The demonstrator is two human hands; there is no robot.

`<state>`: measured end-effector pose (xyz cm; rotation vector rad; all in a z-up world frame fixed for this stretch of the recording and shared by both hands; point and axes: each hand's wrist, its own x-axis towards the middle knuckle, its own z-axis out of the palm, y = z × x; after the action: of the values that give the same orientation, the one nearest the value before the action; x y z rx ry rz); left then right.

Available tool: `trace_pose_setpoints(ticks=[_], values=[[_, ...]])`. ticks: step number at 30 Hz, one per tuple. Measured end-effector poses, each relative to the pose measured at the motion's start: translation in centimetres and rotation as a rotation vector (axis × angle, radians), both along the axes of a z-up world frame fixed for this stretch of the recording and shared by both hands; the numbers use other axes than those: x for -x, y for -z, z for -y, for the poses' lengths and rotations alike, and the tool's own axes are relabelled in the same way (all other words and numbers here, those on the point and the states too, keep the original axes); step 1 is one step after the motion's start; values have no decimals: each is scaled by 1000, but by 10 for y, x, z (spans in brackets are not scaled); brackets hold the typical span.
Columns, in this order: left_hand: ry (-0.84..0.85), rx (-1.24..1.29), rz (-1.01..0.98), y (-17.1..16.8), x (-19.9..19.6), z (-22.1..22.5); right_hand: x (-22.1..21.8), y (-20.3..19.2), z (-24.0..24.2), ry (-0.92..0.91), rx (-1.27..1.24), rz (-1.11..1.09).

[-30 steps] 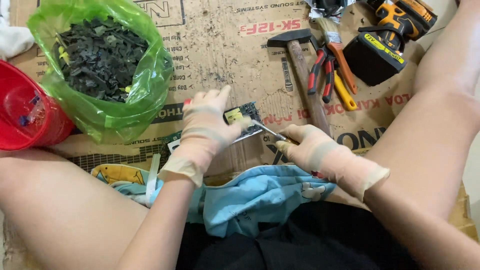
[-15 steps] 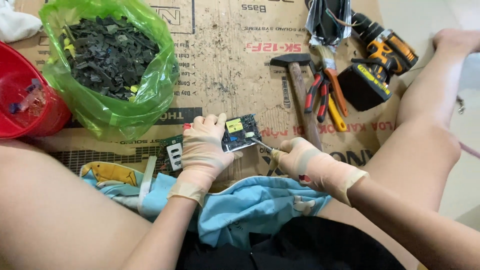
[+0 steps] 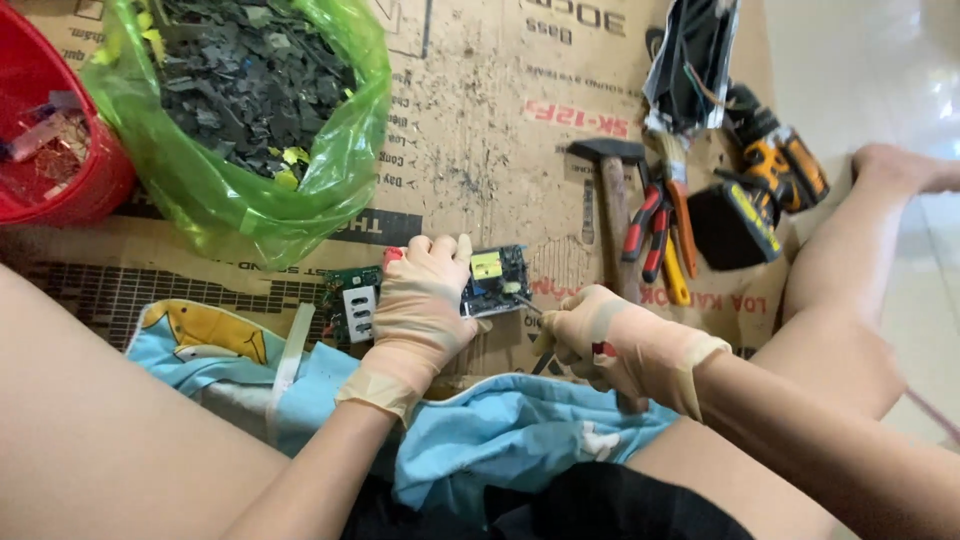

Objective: Using a hammer and screwdriver to pry components off a circuit board while sitting on the floor.

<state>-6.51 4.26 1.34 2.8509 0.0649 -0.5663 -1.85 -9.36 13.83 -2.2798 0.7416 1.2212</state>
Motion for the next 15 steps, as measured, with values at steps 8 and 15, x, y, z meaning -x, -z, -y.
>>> trace_pose_setpoints(ticks=[8, 15], values=[[-3, 26, 96, 12, 5, 1, 10, -15, -20, -419, 277, -11], [-33, 89, 247, 23, 11, 1, 50, 100, 42, -345, 161, 212]])
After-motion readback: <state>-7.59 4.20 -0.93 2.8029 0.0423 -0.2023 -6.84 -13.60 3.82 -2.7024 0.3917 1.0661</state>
